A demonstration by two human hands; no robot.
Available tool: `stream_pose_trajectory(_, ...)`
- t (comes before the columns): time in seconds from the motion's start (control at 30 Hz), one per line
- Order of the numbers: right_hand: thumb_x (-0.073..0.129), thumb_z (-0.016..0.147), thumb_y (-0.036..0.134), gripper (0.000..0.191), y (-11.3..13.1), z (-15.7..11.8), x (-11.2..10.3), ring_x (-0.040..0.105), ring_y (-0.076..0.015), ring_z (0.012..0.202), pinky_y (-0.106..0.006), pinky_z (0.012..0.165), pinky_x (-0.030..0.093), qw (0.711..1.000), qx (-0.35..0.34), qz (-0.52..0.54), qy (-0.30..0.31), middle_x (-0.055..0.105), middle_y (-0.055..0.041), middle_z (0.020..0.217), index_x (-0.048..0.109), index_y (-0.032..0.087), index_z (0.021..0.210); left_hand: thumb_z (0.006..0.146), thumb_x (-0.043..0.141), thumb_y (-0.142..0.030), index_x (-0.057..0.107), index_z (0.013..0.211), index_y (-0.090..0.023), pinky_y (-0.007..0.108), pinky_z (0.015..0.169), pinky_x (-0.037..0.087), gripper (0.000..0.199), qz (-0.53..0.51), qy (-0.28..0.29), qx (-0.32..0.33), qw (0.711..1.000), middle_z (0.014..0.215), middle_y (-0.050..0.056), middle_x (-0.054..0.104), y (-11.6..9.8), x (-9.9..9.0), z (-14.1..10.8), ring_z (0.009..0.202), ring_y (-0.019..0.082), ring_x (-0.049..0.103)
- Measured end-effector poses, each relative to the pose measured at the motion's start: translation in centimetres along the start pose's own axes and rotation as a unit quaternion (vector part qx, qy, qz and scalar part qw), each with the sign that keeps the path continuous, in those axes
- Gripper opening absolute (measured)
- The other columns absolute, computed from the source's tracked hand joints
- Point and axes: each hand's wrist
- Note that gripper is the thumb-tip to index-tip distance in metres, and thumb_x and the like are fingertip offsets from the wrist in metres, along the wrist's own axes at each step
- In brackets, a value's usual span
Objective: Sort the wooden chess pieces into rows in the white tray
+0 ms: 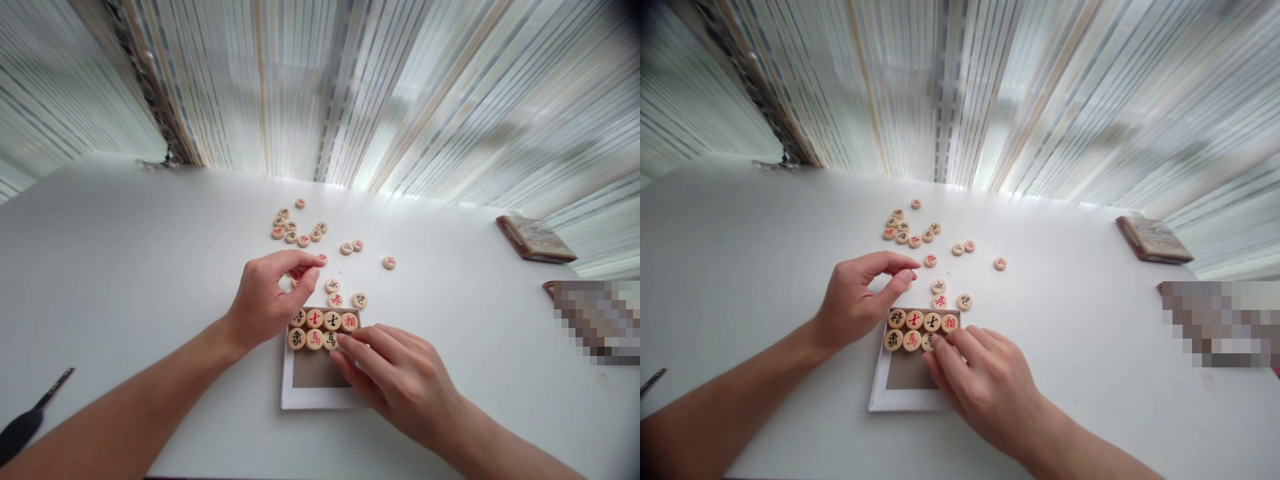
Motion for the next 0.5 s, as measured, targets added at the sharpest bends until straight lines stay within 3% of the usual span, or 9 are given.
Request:
stream_pose_trajectory(0.27,0.065,0.103,0.019,0.012,-3.1,0.6,-2.0,0.062,-0.0119,0.057,-0.025,0.054,0.048,0.993,0.084,0.075,-0.036,0.075,-0.0036,0.078,0.076,0.018,0.100,0.094,0.068,-0.026,0.082,0.094,-0.018,0.030,0.076,0.064,0.016,0.034,-0.035,-0.046,0.998,0.088,0.004,0.085,1.1,-1.3,1.2,0.076,0.019,0.079)
stream_pose_trajectory(0.37,0.066,0.101,0.027,0.015,-6.0,2.3,-2.4,0.059,-0.0120,0.053,-0.027,0.055,0.049,0.988,0.147,0.052,-0.017,0.077,-0.0029,0.078,0.079,0.019,0.099,0.093,0.068,-0.027,0.082,0.093,-0.018,0.030,0.075,0.064,0.017,0.045,-0.044,-0.060,0.996,0.088,0.004,0.085,1.9,-1.6,1.6,0.076,0.020,0.080)
stream_pose_trajectory(0.5,0.068,0.099,0.032,0.026,-9.5,5.3,-1.6,0.068,-0.0156,0.064,-0.029,0.066,0.053,0.966,0.244,0.009,0.086,0.081,-0.0039,0.091,0.077,0.020,0.120,0.092,0.068,-0.027,0.082,0.092,-0.019,0.028,0.070,0.063,0.016,0.063,-0.042,-0.060,0.995,0.088,0.004,0.085,2.4,-1.6,1.6,0.075,0.020,0.080)
Point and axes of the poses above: each hand's wrist, its own z-axis towards the middle knuckle, its own x-axis out of the palm, y = z × x
